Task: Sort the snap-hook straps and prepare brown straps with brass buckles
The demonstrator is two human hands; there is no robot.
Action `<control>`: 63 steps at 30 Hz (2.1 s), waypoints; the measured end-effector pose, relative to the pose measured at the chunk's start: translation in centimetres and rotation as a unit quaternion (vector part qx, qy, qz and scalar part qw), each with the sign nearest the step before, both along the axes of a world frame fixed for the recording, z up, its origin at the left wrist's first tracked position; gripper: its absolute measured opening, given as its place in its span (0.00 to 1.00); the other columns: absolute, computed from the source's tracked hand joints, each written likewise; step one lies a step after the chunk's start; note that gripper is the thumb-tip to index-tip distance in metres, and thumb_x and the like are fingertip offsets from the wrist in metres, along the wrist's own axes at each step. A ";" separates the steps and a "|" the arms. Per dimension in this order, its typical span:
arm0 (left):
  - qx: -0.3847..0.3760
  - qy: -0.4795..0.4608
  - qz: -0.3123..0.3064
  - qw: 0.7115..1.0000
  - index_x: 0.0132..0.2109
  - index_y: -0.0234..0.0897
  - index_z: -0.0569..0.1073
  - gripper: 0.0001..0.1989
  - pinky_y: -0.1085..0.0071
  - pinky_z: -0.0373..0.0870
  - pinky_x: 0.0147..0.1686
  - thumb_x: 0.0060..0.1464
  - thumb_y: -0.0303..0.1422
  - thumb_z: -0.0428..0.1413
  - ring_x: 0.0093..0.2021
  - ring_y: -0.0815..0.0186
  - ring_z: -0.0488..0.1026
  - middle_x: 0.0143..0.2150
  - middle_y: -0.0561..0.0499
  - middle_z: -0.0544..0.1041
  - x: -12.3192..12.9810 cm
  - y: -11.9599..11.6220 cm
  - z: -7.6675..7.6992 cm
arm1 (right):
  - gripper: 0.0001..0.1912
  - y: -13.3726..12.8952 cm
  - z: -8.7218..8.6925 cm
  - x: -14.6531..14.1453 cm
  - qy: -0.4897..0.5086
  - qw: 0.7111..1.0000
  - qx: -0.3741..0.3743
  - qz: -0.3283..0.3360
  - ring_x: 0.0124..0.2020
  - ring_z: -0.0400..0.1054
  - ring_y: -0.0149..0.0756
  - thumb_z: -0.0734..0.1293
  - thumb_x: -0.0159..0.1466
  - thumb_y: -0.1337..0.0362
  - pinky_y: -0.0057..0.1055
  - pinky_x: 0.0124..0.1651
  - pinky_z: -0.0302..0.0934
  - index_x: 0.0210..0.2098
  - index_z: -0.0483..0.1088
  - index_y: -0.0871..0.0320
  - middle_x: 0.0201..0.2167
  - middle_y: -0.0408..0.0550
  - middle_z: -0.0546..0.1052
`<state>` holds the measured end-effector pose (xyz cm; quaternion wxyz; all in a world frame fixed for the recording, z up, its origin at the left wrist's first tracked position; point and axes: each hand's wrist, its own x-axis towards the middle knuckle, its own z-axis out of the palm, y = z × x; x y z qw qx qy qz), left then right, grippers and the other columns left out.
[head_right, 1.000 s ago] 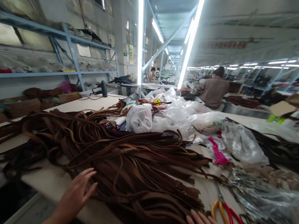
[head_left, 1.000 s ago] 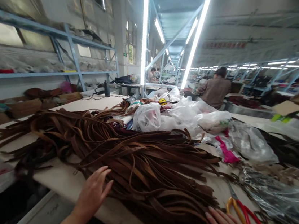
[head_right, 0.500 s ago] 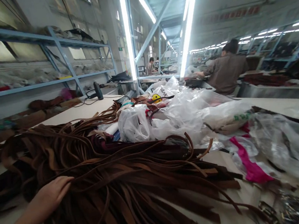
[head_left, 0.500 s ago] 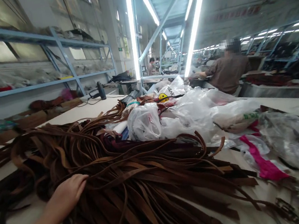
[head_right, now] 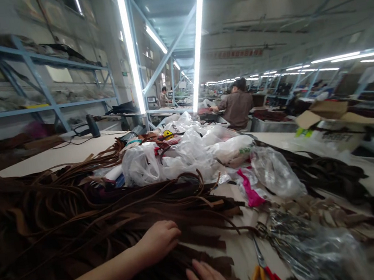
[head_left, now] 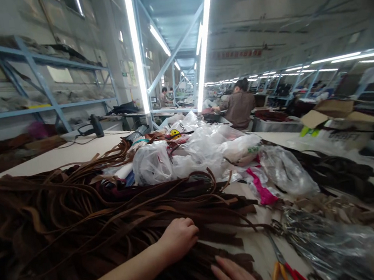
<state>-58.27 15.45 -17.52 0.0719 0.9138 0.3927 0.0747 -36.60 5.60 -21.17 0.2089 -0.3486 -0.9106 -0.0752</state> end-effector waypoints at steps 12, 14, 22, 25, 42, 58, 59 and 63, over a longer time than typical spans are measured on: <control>-0.069 0.068 0.011 0.995 0.30 0.36 0.70 0.18 0.70 0.64 0.32 0.58 0.35 0.39 0.32 0.63 0.70 0.30 0.48 0.72 -1.2 -3.0 -2.9 | 0.14 -3.6 4.0 -3.2 0.070 0.935 -0.281 -0.203 0.40 0.67 0.41 0.59 0.58 0.60 0.40 0.45 0.59 0.43 0.69 0.51 0.35 0.47 0.76; -0.089 0.071 0.021 0.993 0.30 0.36 0.71 0.18 0.70 0.64 0.33 0.58 0.35 0.39 0.33 0.62 0.70 0.30 0.47 0.72 -1.0 -3.2 -2.5 | 0.15 -3.8 4.2 -3.0 0.074 0.933 -0.284 -0.206 0.39 0.67 0.42 0.60 0.58 0.59 0.41 0.45 0.59 0.43 0.69 0.52 0.35 0.47 0.76; -0.164 -0.017 0.021 0.986 0.39 0.37 0.71 0.11 0.71 0.63 0.40 0.53 0.31 0.45 0.40 0.63 0.69 0.38 0.48 0.73 3.3 -2.4 -2.1 | 0.21 -5.3 3.2 -2.7 0.146 0.966 -0.139 -0.165 0.46 0.66 0.43 0.60 0.57 0.52 0.43 0.53 0.55 0.45 0.67 0.57 0.43 0.49 0.75; -0.187 -0.020 0.010 0.982 0.35 0.38 0.72 0.11 0.73 0.63 0.36 0.53 0.31 0.45 0.36 0.65 0.70 0.34 0.50 0.75 3.4 -3.0 -2.5 | 0.23 -6.6 3.1 -0.3 0.135 0.981 -0.070 -0.123 0.47 0.66 0.43 0.60 0.57 0.51 0.41 0.51 0.58 0.47 0.66 0.56 0.44 0.50 0.74; -0.035 0.044 0.040 0.998 0.36 0.37 0.70 0.10 0.64 0.63 0.39 0.49 0.28 0.46 0.39 0.58 0.68 0.37 0.46 0.70 6.2 -1.1 -4.2 | 0.13 -8.1 4.8 14.5 0.130 0.832 -0.133 -0.523 0.33 0.69 0.35 0.53 0.62 0.64 0.29 0.36 0.60 0.32 0.68 0.56 0.30 0.46 0.73; -0.095 -0.020 0.056 0.994 0.35 0.38 0.71 0.13 0.63 0.61 0.41 0.51 0.37 0.44 0.39 0.59 0.68 0.36 0.47 0.72 5.4 -1.2 -4.3 | 0.15 -2.1 5.0 10.4 -0.069 0.818 -0.240 -0.519 0.32 0.71 0.45 0.62 0.48 0.69 0.34 0.32 0.62 0.37 0.69 0.61 0.31 0.56 0.76; -0.098 -0.020 0.059 0.993 0.35 0.38 0.71 0.13 0.63 0.61 0.42 0.51 0.37 0.44 0.39 0.59 0.68 0.37 0.47 0.72 5.5 -1.2 -4.2 | 0.16 -2.6 5.2 10.8 -0.066 0.821 -0.231 -0.518 0.32 0.71 0.43 0.61 0.49 0.70 0.33 0.32 0.62 0.38 0.68 0.60 0.33 0.55 0.75; -0.111 -0.016 0.069 0.991 0.35 0.38 0.71 0.13 0.63 0.62 0.43 0.51 0.37 0.44 0.40 0.59 0.69 0.38 0.47 0.72 5.6 -1.1 -4.3 | 0.21 -2.9 6.3 13.3 -0.027 0.830 -0.182 -0.526 0.32 0.70 0.38 0.60 0.50 0.70 0.30 0.33 0.61 0.45 0.64 0.57 0.37 0.51 0.72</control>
